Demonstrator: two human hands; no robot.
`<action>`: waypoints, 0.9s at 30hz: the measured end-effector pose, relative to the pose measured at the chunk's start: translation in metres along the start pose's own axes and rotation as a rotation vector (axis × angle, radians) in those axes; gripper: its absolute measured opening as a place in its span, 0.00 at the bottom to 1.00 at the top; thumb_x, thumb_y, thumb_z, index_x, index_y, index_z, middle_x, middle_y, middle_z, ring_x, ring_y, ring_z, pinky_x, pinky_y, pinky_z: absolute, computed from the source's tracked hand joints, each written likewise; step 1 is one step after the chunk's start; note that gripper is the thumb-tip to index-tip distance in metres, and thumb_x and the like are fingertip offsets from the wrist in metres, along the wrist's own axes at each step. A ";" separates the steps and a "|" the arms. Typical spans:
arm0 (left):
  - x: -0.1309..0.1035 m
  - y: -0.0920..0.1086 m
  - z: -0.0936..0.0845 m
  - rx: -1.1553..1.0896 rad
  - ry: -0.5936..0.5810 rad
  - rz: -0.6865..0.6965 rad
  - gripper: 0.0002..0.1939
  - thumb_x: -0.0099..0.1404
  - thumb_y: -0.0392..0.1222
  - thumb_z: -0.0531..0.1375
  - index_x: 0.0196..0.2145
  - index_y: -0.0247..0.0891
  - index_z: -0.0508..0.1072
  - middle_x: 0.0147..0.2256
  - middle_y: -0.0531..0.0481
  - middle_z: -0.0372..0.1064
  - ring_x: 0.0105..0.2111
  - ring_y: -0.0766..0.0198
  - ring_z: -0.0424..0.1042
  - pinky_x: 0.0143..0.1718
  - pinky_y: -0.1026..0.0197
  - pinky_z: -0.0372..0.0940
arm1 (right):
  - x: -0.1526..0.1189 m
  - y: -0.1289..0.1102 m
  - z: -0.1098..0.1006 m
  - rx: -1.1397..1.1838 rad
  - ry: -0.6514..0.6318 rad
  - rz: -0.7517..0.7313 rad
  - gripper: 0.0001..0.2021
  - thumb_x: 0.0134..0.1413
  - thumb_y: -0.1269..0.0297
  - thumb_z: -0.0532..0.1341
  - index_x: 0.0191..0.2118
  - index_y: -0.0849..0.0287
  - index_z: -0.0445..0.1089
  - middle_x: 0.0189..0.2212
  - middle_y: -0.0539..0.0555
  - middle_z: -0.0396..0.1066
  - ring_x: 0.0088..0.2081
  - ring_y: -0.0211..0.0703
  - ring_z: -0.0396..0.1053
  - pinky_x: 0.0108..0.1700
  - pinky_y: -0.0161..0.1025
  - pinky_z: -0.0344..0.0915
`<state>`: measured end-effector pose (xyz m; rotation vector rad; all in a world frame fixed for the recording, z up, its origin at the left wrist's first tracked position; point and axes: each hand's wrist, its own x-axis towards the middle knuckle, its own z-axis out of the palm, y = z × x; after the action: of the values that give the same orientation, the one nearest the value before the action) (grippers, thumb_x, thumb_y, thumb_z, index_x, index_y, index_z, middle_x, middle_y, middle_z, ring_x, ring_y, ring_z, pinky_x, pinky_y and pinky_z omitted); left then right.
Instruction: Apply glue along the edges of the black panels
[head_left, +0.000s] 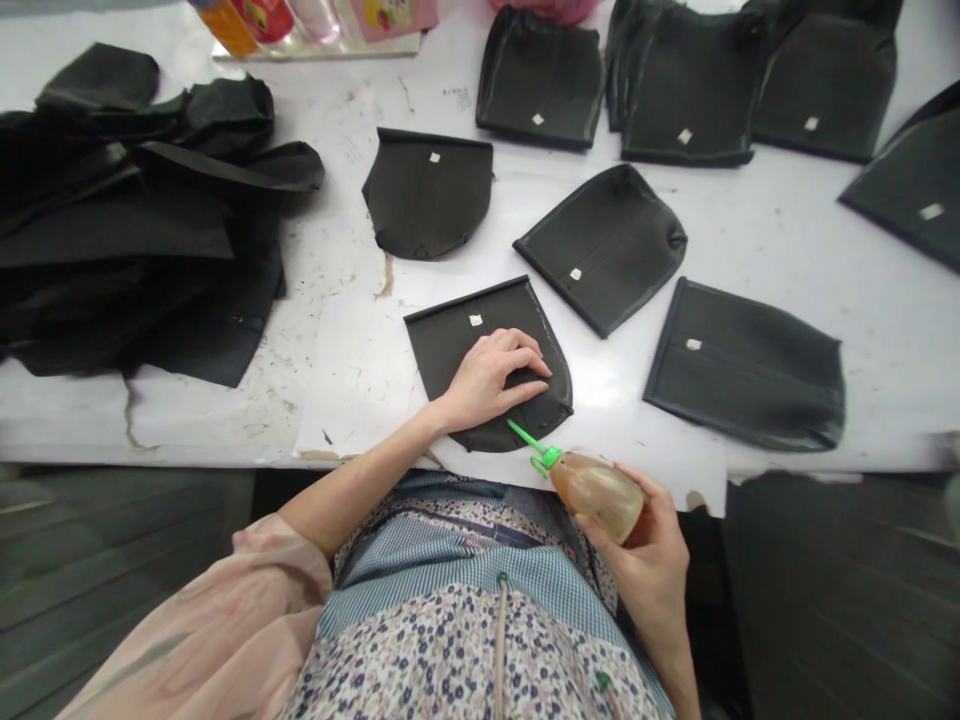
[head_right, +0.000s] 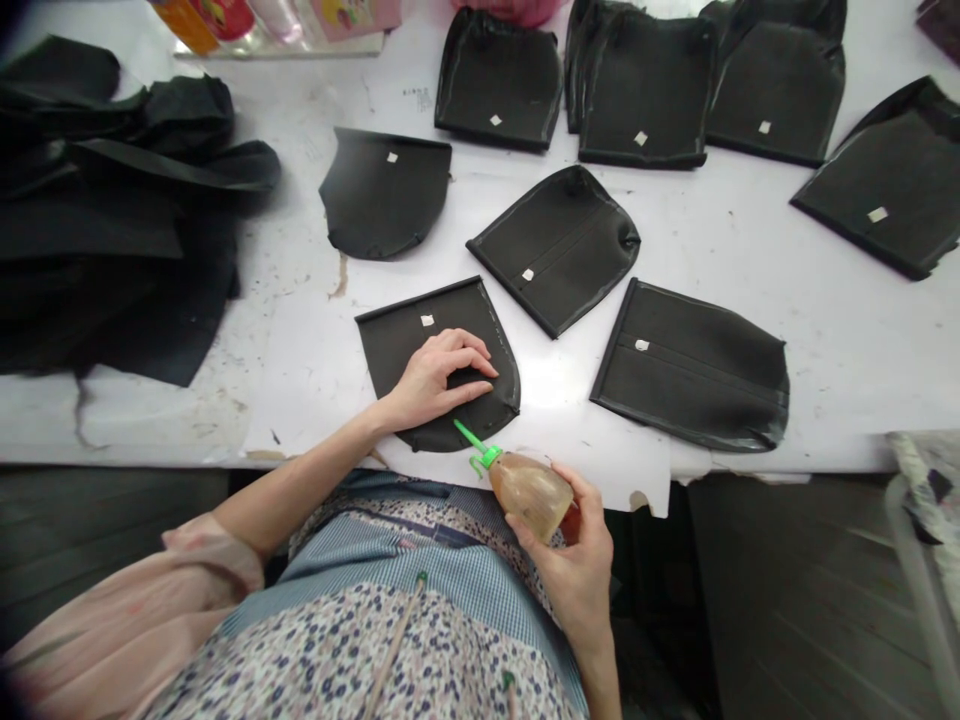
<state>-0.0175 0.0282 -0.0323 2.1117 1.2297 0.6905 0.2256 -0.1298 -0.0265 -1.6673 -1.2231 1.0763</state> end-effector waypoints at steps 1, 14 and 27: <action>0.000 0.000 0.000 0.001 0.001 -0.001 0.08 0.70 0.47 0.63 0.42 0.43 0.77 0.47 0.48 0.72 0.49 0.58 0.70 0.52 0.54 0.61 | -0.001 -0.001 -0.002 -0.007 0.001 -0.003 0.30 0.45 0.56 0.76 0.55 0.55 0.71 0.52 0.59 0.74 0.48 0.54 0.76 0.47 0.47 0.78; 0.001 -0.002 -0.004 -0.062 -0.023 0.025 0.06 0.69 0.44 0.64 0.42 0.41 0.77 0.47 0.48 0.72 0.49 0.59 0.70 0.54 0.53 0.61 | -0.006 -0.012 -0.017 -0.098 0.036 -0.023 0.32 0.44 0.54 0.77 0.55 0.55 0.71 0.51 0.59 0.74 0.46 0.53 0.77 0.42 0.44 0.79; 0.009 -0.006 -0.028 0.180 -0.276 0.183 0.13 0.71 0.42 0.61 0.52 0.40 0.75 0.55 0.42 0.70 0.56 0.52 0.67 0.56 0.49 0.65 | -0.011 -0.013 -0.020 -0.229 0.087 -0.092 0.32 0.45 0.49 0.75 0.55 0.55 0.72 0.51 0.60 0.73 0.45 0.55 0.76 0.42 0.47 0.78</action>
<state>-0.0362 0.0452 -0.0160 2.3948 0.9873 0.3568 0.2385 -0.1399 -0.0057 -1.7898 -1.3934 0.8235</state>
